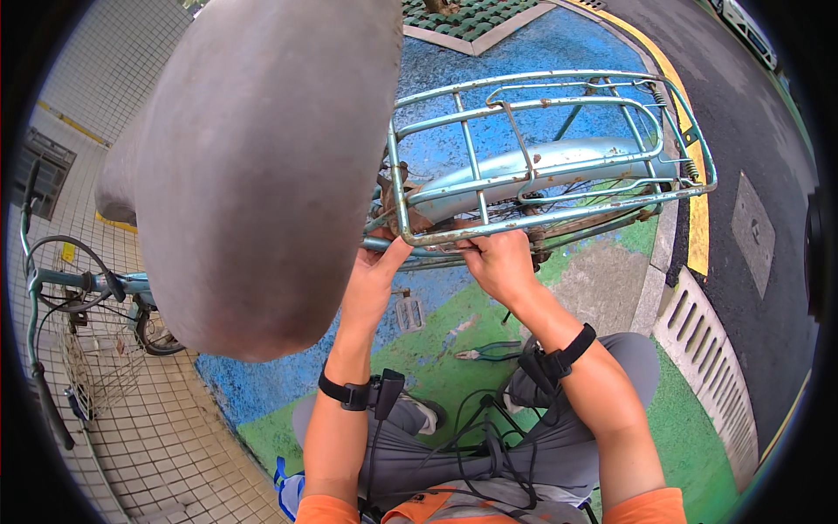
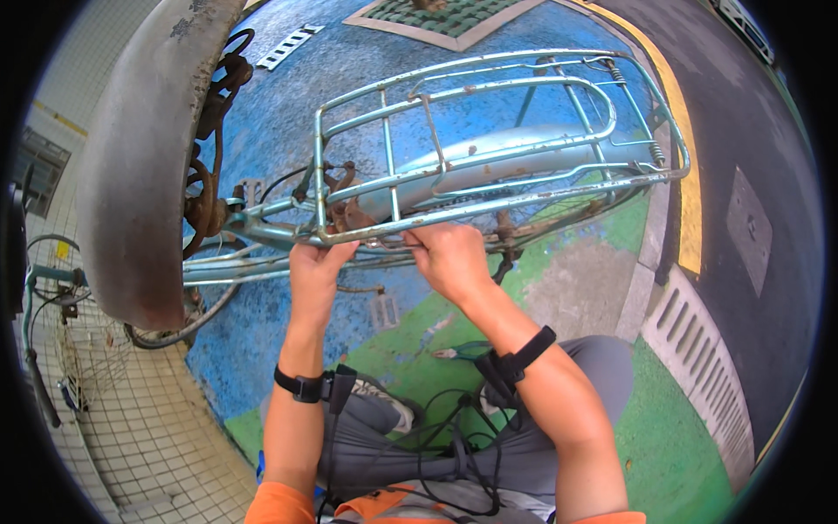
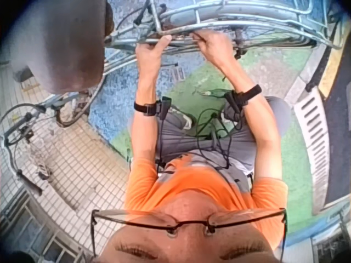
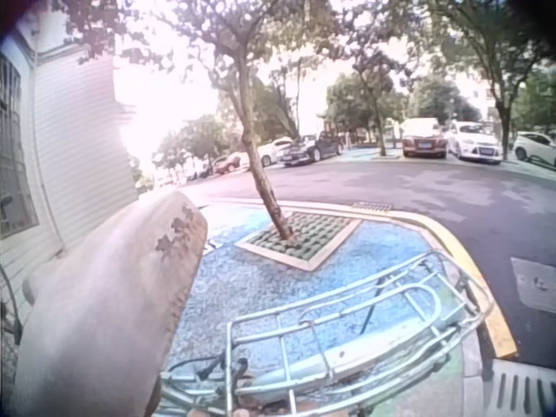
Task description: The person uses an allen key and a wrench to loosen and remove a brake component from the frame of a bicycle, then picks up a new brake caliper from a bag and begins to align it onto the frame by hand before tightening a screw with the allen key.
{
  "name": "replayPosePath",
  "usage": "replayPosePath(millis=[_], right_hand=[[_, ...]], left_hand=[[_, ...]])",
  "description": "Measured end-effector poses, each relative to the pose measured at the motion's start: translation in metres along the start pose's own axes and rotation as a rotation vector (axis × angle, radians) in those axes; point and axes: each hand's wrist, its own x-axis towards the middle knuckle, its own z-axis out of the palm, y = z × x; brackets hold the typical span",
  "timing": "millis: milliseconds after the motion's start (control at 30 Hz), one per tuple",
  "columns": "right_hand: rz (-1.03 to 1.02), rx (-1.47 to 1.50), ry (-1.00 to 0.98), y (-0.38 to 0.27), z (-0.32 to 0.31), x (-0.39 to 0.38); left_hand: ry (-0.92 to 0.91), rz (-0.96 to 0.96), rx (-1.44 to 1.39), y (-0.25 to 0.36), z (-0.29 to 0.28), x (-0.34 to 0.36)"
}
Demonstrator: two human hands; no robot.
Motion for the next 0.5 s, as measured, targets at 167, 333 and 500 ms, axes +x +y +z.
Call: replayPosePath(millis=[167,333,500], right_hand=[[0.016,0.028,0.026,-0.002,0.0,-0.002],[0.043,0.04,0.015,-0.004,0.001,-0.001],[0.095,0.041,-0.036,-0.01,-0.005,-0.001]], left_hand=[[0.04,0.039,0.043,-0.006,-0.001,0.002],[0.058,0.032,0.058,-0.001,0.001,0.001],[0.045,0.089,0.17,-0.014,-0.007,0.004]])
